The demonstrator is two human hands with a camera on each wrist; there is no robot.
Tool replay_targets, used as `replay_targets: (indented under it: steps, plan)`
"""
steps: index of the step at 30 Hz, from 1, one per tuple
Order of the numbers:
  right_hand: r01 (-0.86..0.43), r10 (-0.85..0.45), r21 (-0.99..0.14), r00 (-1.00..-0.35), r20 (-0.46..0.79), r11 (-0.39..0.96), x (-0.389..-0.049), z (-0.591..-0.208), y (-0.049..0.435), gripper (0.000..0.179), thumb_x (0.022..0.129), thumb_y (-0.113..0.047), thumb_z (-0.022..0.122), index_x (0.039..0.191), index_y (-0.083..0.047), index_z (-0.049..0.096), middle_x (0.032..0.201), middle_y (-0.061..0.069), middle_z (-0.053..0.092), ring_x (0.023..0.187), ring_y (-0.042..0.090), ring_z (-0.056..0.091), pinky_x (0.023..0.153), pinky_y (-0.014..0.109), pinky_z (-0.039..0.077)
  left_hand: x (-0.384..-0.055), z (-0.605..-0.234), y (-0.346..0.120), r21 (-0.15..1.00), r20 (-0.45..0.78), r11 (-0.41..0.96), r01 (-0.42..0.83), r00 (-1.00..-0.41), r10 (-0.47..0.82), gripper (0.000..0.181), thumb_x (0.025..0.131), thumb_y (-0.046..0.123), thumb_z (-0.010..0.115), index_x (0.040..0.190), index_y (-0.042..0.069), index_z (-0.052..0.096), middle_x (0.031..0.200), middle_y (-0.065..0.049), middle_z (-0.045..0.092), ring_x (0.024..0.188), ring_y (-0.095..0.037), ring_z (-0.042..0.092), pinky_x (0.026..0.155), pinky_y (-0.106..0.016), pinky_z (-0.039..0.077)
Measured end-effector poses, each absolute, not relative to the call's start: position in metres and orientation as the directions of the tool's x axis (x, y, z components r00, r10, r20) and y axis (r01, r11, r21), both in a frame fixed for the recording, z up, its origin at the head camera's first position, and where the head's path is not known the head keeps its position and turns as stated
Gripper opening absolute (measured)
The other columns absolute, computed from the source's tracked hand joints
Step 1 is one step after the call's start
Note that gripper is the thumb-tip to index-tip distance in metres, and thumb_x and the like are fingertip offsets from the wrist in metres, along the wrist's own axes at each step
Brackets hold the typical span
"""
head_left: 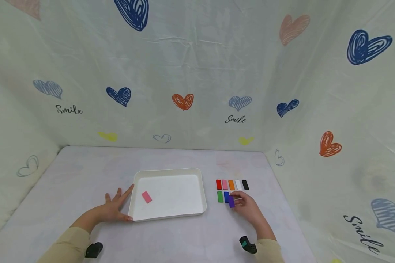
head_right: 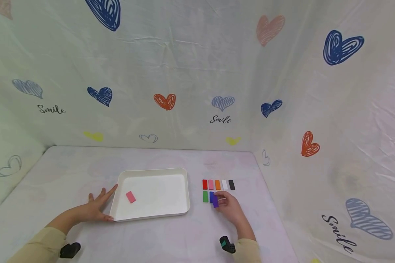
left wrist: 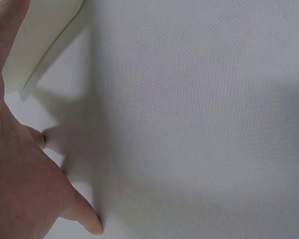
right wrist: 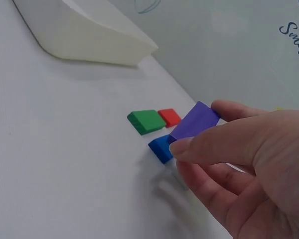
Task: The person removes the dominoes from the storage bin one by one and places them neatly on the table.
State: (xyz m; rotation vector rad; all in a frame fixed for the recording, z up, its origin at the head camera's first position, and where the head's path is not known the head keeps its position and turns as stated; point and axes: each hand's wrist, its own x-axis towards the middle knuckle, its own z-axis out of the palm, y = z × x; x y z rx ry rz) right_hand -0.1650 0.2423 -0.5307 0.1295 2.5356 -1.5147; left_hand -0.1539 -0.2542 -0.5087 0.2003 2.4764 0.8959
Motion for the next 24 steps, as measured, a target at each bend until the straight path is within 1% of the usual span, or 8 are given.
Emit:
replay_targets:
  steps: [8, 14, 20, 24]
  plan:
    - [0.193, 0.014, -0.825, -0.976, -0.219, 0.531, -0.172, -0.535, 0.265, 0.049, 0.079, 0.01, 0.072, 0.123, -0.008, 0.062, 0.111, 0.01, 0.06, 0.094, 0.023, 0.058, 0.076, 0.033, 0.057, -0.153, -0.506, -0.253, 0.635, -0.401, 0.772, -0.033, -0.868, 0.294, 0.123, 0.071, 0.038, 0.087, 0.154, 0.009, 0.002, 0.144, -0.048, -0.013, 0.119, -0.075, -0.023, 0.084, -0.088, 0.0]
    - [0.199, 0.021, -0.807, -0.974, -0.225, 0.556, -0.178, -0.535, 0.281, 0.05, 0.077, 0.011, 0.071, 0.123, -0.005, 0.061, 0.11, 0.01, 0.059, 0.091, 0.022, 0.058, 0.074, 0.033, 0.056, -0.153, -0.505, -0.253, 0.631, -0.4, 0.775, -0.03, -0.869, 0.292, 0.123, 0.07, 0.039, 0.087, 0.154, 0.009, 0.002, 0.145, -0.048, -0.012, 0.119, -0.075, -0.023, 0.085, -0.087, -0.001]
    - [0.203, 0.022, -0.797, -0.973, -0.232, 0.568, -0.182, -0.538, 0.291, 0.05, 0.077, 0.01, 0.075, 0.123, -0.003, 0.061, 0.108, 0.01, 0.059, 0.088, 0.021, 0.057, 0.073, 0.032, 0.056, -0.153, -0.506, -0.255, 0.635, -0.392, 0.772, -0.019, -0.87, 0.3, 0.122, 0.071, 0.039, 0.086, 0.154, 0.007, 0.003, 0.144, -0.049, -0.012, 0.119, -0.076, -0.022, 0.084, -0.088, 0.0]
    - [0.192, 0.016, -0.792, -0.974, -0.225, 0.58, -0.186, -0.541, 0.294, 0.05, 0.076, 0.007, 0.078, 0.122, -0.003, 0.062, 0.104, 0.009, 0.058, 0.085, 0.021, 0.057, 0.069, 0.029, 0.054, -0.152, -0.506, -0.254, 0.634, -0.392, 0.773, -0.022, -0.87, 0.297, 0.122, 0.07, 0.039, 0.086, 0.154, 0.007, 0.003, 0.145, -0.049, -0.011, 0.119, -0.076, -0.021, 0.084, -0.088, 0.0]
